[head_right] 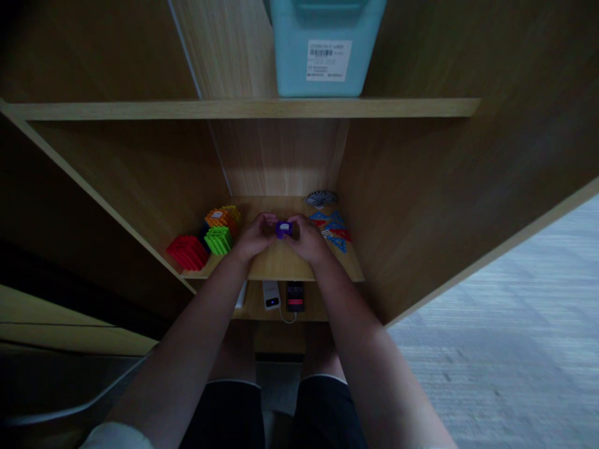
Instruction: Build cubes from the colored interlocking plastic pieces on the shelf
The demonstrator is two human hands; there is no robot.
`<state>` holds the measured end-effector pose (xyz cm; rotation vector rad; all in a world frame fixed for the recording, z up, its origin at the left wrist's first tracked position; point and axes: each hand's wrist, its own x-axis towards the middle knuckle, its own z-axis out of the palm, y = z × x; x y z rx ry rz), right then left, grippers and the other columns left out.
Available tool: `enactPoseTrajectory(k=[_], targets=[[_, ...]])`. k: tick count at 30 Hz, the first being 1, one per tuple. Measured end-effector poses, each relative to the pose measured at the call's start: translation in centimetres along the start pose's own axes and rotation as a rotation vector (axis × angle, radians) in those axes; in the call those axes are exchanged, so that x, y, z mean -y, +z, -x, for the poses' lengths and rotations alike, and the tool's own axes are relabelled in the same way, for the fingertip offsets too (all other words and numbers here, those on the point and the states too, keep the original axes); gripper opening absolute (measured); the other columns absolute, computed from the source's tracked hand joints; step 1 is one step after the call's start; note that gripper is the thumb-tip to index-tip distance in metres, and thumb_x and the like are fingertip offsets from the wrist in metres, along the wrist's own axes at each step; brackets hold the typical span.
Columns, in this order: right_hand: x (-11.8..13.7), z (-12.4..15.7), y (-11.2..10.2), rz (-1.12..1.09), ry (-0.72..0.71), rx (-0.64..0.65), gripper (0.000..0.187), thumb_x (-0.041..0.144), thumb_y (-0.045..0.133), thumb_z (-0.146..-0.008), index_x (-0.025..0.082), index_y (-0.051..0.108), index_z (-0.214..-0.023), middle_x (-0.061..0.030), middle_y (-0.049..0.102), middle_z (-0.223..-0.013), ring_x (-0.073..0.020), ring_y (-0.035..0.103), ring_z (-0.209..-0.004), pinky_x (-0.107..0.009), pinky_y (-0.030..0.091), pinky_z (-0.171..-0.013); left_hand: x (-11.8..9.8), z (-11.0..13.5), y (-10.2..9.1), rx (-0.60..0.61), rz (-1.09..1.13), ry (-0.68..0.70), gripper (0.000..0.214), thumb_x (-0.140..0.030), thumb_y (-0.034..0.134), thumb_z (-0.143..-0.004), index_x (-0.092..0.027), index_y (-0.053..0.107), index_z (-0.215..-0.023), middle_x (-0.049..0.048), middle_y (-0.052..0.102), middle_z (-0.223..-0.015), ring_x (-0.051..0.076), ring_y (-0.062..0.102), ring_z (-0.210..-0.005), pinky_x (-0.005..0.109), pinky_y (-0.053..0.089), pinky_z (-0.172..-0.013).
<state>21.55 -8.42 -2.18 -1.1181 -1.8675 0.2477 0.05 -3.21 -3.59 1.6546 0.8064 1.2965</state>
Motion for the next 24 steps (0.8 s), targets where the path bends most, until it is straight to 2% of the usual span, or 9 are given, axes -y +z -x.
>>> enactPoseTrajectory(k=[14, 24], targets=[[0.07, -0.04, -0.08, -0.003, -0.062, 0.014, 0.02, 0.03, 0.073, -0.094, 0.029, 0.068, -0.114, -0.0078, 0.078, -0.118, -0.0305, 0.071, -0.116, -0.048, 0.055, -0.107, 0.28, 0.09, 0.13, -0.021, -0.052, 0.006, 0.055, -0.021, 0.091, -0.07, -0.021, 0.064, -0.118, 0.0074, 0.073, -0.117, 0.022, 0.07, -0.111, 0.043, 0.053, -0.108], [0.15, -0.1, -0.01, -0.032, -0.096, 0.017, 0.015, 0.029, 0.072, -0.095, 0.029, 0.068, -0.109, -0.0068, 0.079, -0.116, -0.0294, 0.071, -0.115, -0.048, 0.055, -0.107, -0.51, 0.23, 0.25, -0.014, -0.061, -0.003, 0.051, -0.015, 0.088, -0.071, -0.021, 0.064, -0.115, 0.0072, 0.075, -0.114, 0.023, 0.073, -0.109, 0.045, 0.056, -0.107]])
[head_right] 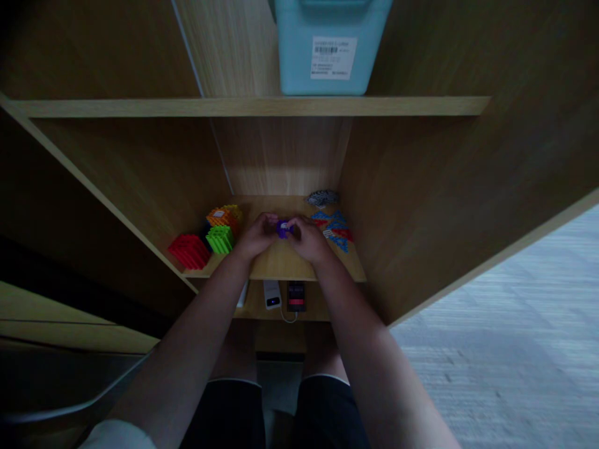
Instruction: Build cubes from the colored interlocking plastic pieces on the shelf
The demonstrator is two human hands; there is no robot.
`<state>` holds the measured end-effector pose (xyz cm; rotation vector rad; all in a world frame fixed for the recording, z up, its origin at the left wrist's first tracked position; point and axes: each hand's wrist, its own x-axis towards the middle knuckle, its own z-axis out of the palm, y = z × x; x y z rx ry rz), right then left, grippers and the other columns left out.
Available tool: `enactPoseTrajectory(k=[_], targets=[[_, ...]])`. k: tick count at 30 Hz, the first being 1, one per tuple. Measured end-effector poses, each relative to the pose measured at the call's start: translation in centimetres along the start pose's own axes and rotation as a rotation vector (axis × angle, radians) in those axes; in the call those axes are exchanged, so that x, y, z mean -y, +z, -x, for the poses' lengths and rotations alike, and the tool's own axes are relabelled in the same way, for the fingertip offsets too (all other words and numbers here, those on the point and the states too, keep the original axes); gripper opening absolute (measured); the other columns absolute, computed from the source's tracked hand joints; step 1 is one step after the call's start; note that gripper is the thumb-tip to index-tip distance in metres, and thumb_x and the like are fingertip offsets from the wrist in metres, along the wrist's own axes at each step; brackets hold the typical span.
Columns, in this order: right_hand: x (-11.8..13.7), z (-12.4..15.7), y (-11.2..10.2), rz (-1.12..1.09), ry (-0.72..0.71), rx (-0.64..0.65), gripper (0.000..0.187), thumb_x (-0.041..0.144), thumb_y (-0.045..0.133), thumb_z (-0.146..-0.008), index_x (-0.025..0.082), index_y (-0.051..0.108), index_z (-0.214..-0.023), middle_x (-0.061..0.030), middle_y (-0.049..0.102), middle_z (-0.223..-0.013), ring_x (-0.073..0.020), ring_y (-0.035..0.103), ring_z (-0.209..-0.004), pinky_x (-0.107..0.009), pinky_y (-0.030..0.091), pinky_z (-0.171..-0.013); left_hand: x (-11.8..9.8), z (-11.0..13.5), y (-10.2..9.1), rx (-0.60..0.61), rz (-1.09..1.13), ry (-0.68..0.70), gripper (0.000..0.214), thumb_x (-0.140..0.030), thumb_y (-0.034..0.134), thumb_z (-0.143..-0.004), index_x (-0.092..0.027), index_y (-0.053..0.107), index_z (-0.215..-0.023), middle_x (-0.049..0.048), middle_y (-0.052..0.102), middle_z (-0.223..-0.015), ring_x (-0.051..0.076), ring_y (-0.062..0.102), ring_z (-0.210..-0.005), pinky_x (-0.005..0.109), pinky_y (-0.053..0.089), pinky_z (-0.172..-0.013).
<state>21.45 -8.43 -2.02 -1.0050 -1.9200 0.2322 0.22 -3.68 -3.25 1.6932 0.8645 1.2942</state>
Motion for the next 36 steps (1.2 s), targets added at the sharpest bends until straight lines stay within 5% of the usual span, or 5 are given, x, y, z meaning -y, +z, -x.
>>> enactPoseTrajectory(k=[36], targets=[[0.74, -0.03, -0.26, -0.037, -0.014, 0.017, 0.01, 0.03, 0.067, -0.099, 0.029, 0.072, -0.107, -0.0081, 0.076, -0.118, -0.0286, 0.07, -0.116, -0.048, 0.056, -0.108, -0.03, 0.03, 0.08, -0.013, -0.018, 0.009, 0.049, -0.016, 0.087, -0.071, -0.021, 0.064, -0.115, 0.0063, 0.074, -0.116, 0.02, 0.071, -0.109, 0.044, 0.053, -0.11]])
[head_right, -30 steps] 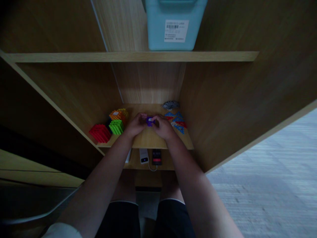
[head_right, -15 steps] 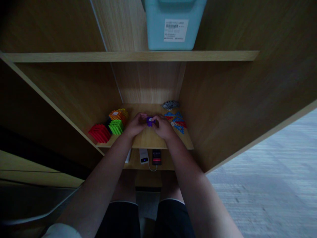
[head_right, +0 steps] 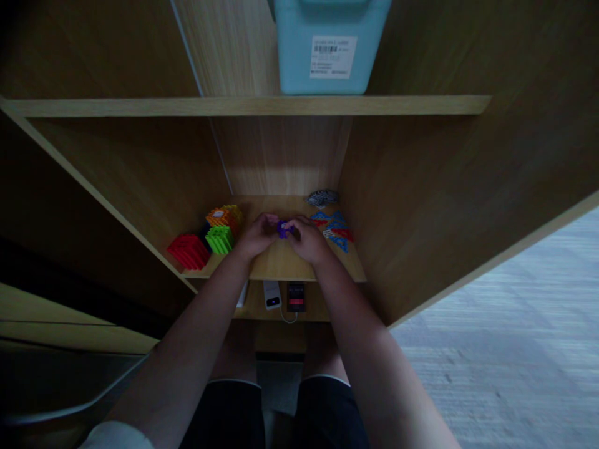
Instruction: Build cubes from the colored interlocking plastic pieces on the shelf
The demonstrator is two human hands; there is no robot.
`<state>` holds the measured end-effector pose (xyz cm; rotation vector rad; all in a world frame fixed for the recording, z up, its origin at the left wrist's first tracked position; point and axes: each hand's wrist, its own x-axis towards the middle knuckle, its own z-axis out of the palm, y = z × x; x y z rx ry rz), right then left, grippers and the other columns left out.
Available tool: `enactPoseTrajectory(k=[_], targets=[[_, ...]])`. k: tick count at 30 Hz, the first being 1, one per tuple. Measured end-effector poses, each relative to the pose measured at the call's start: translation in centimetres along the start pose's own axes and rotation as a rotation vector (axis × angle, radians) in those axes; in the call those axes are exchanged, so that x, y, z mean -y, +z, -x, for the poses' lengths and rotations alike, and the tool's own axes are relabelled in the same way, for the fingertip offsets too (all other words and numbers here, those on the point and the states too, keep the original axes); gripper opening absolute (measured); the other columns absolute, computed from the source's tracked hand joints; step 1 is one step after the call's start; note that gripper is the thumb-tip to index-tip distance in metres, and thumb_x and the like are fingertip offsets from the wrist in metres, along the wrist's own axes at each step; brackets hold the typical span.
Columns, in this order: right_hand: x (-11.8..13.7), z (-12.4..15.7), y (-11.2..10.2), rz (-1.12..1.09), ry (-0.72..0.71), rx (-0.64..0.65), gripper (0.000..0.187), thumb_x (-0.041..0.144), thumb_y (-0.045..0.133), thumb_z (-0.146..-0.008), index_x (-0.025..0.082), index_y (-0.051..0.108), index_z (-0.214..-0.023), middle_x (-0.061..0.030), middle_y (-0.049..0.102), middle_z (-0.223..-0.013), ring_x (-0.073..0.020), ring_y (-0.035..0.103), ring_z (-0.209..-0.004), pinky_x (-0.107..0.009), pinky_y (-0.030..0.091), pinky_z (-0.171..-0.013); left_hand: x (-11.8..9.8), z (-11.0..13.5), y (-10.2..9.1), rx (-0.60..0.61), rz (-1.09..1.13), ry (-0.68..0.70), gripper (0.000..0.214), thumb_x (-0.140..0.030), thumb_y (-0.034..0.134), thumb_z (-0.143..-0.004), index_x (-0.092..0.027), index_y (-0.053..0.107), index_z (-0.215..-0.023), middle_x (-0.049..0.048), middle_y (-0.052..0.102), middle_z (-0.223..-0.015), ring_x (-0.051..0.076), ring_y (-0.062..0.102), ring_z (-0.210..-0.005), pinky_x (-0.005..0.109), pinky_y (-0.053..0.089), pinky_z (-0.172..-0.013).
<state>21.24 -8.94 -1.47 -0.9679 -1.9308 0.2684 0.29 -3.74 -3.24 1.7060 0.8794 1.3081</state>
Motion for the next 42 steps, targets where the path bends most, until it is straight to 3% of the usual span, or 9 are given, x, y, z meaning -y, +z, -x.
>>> enactPoseTrajectory(k=[24, 42], targets=[[-0.01, -0.08, -0.13, 0.018, 0.026, 0.013, 0.009, 0.035, 0.067, -0.1, 0.029, 0.072, -0.106, -0.008, 0.077, -0.113, -0.029, 0.072, -0.112, -0.049, 0.057, -0.106, 0.57, -0.11, -0.06, 0.018, -0.013, 0.003, 0.051, -0.019, 0.087, -0.072, -0.021, 0.064, -0.117, 0.0074, 0.073, -0.117, 0.022, 0.071, -0.11, 0.044, 0.053, -0.109], [0.39, -0.15, -0.13, -0.042, 0.027, -0.032, 0.01, 0.038, 0.068, -0.102, 0.03, 0.072, -0.106, -0.0101, 0.074, -0.132, -0.0298, 0.069, -0.129, -0.052, 0.054, -0.117, -0.37, 0.24, -0.07, 0.043, 0.027, -0.015, 0.047, -0.02, 0.087, -0.073, -0.021, 0.062, -0.114, 0.0078, 0.074, -0.116, 0.024, 0.073, -0.108, 0.046, 0.056, -0.108]])
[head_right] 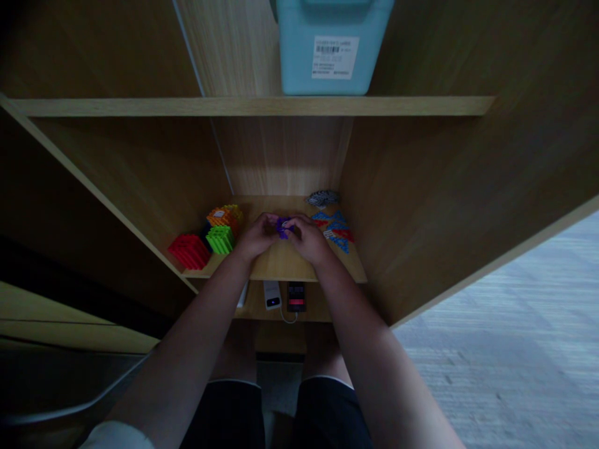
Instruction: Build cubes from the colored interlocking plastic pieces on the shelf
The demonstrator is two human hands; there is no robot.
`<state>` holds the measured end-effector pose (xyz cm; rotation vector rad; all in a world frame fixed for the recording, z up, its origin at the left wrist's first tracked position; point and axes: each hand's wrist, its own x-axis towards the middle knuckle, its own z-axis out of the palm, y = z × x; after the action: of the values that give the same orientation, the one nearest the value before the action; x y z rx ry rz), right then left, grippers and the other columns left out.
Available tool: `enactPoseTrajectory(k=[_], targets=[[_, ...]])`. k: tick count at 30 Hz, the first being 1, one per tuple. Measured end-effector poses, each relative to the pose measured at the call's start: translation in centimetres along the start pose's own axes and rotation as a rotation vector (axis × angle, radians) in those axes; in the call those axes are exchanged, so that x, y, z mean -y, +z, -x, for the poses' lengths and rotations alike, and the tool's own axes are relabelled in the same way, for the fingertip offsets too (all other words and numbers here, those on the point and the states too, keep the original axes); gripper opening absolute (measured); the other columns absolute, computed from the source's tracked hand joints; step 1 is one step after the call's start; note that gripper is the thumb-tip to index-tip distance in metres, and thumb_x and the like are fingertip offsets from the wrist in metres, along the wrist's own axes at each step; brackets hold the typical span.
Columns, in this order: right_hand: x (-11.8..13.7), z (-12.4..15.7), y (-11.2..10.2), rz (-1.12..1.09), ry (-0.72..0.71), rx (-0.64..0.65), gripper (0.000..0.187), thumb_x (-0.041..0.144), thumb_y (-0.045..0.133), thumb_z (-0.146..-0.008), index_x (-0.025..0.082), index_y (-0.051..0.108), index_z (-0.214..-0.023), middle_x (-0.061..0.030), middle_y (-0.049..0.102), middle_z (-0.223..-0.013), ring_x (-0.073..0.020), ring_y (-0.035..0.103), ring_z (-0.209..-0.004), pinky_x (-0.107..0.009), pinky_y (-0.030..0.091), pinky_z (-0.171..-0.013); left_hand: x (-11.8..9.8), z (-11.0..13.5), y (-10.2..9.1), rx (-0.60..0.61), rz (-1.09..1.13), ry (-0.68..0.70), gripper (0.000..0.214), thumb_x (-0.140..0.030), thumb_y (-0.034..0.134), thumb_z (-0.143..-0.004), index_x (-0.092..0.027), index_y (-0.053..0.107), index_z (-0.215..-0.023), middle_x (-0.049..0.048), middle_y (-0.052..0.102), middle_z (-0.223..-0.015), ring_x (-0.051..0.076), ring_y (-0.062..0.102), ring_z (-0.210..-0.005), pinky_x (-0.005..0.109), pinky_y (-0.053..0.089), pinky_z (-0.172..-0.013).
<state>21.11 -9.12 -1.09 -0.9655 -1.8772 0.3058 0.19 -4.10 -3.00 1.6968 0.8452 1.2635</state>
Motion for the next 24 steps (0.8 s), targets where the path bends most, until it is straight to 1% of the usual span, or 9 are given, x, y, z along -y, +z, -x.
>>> enactPoseTrajectory(k=[5, 9, 11, 14, 17, 20, 22, 24], targets=[[0.0, -0.1, 0.0, -0.023, -0.019, -0.028, 0.012, 0.039, 0.068, -0.104, 0.029, 0.074, -0.107, -0.0107, 0.074, -0.134, -0.0299, 0.068, -0.133, -0.052, 0.053, -0.12, -0.2, 0.0, 0.0, 0.001, 0.029, -0.01, 0.055, -0.023, 0.092, -0.071, -0.021, 0.06, -0.116, 0.0096, 0.074, -0.118, 0.025, 0.073, -0.111, 0.047, 0.056, -0.108], [-0.1, -0.2, 0.1, -0.028, -0.01, -0.072, 0.013, 0.041, 0.072, -0.103, 0.029, 0.075, -0.107, -0.0102, 0.074, -0.135, -0.0296, 0.069, -0.132, -0.052, 0.055, -0.119, 0.0, -0.1, 0.2, -0.005, 0.053, -0.01, 0.059, -0.024, 0.094, -0.07, -0.021, 0.059, -0.118, 0.0098, 0.074, -0.118, 0.025, 0.073, -0.11, 0.045, 0.057, -0.105], [-0.2, -0.2, 0.1, -0.045, -0.014, -0.126, 0.016, 0.044, 0.073, -0.103, 0.029, 0.076, -0.106, -0.0104, 0.073, -0.136, -0.0292, 0.07, -0.131, -0.051, 0.057, -0.118, -0.1, -0.1, 0.2, -0.016, 0.027, -0.001, 0.057, -0.022, 0.093, -0.071, -0.022, 0.06, -0.118, 0.0098, 0.074, -0.119, 0.025, 0.072, -0.111, 0.045, 0.057, -0.106], [-0.1, -0.1, 0.0, -0.093, -0.002, -0.192, 0.02, 0.048, 0.074, -0.103, 0.029, 0.078, -0.106, -0.0108, 0.071, -0.14, -0.029, 0.071, -0.13, -0.05, 0.061, -0.114, -0.6, 0.1, 0.0, -0.066, -0.066, 0.02, 0.051, -0.02, 0.088, -0.075, -0.022, 0.062, -0.119, 0.0113, 0.074, -0.126, 0.027, 0.07, -0.121, 0.047, 0.054, -0.114], [0.2, -0.1, -0.1, -0.128, 0.005, -0.223, 0.022, 0.05, 0.076, -0.102, 0.029, 0.08, -0.104, -0.0113, 0.072, -0.14, -0.0286, 0.072, -0.13, -0.049, 0.064, -0.111, -1.5, 0.4, -0.3, -0.153, -0.142, 0.051, 0.038, -0.024, 0.08, -0.086, -0.022, 0.065, -0.121, 0.0115, 0.072, -0.134, 0.028, 0.068, -0.13, 0.048, 0.05, -0.119], [0.6, 0.0, -0.1, -0.157, 0.01, -0.209, 0.025, 0.052, 0.078, -0.1, 0.028, 0.081, -0.104, -0.0115, 0.072, -0.141, -0.0279, 0.074, -0.127, -0.048, 0.067, -0.107, -2.1, 0.6, -0.3, -0.203, -0.116, 0.096, 0.026, -0.035, 0.07, -0.099, -0.023, 0.065, -0.121, 0.0101, 0.074, -0.129, 0.026, 0.071, -0.124, 0.046, 0.052, -0.117], [0.8, 0.0, 0.0, -0.175, 0.011, -0.181, 0.026, 0.054, 0.079, -0.099, 0.028, 0.082, -0.104, -0.0116, 0.073, -0.141, -0.0275, 0.076, -0.124, -0.046, 0.069, -0.103, -2.2, 0.6, -0.1, -0.176, -0.07, 0.105, 0.03, -0.042, 0.07, -0.101, -0.023, 0.063, -0.124, 0.0087, 0.076, -0.119, 0.024, 0.074, -0.115, 0.042, 0.056, -0.11], [0.9, -0.1, 0.0, -0.175, 0.004, -0.159, 0.026, 0.053, 0.08, -0.099, 0.028, 0.083, -0.103, -0.0114, 0.074, -0.141, -0.0275, 0.076, -0.123, -0.046, 0.069, -0.103, -2.1, 0.6, 0.1, -0.133, -0.026, 0.093, 0.039, -0.047, 0.075, -0.1, -0.023, 0.061, -0.127, 0.0061, 0.077, -0.108, 0.021, 0.075, -0.104, 0.038, 0.059, -0.099]])
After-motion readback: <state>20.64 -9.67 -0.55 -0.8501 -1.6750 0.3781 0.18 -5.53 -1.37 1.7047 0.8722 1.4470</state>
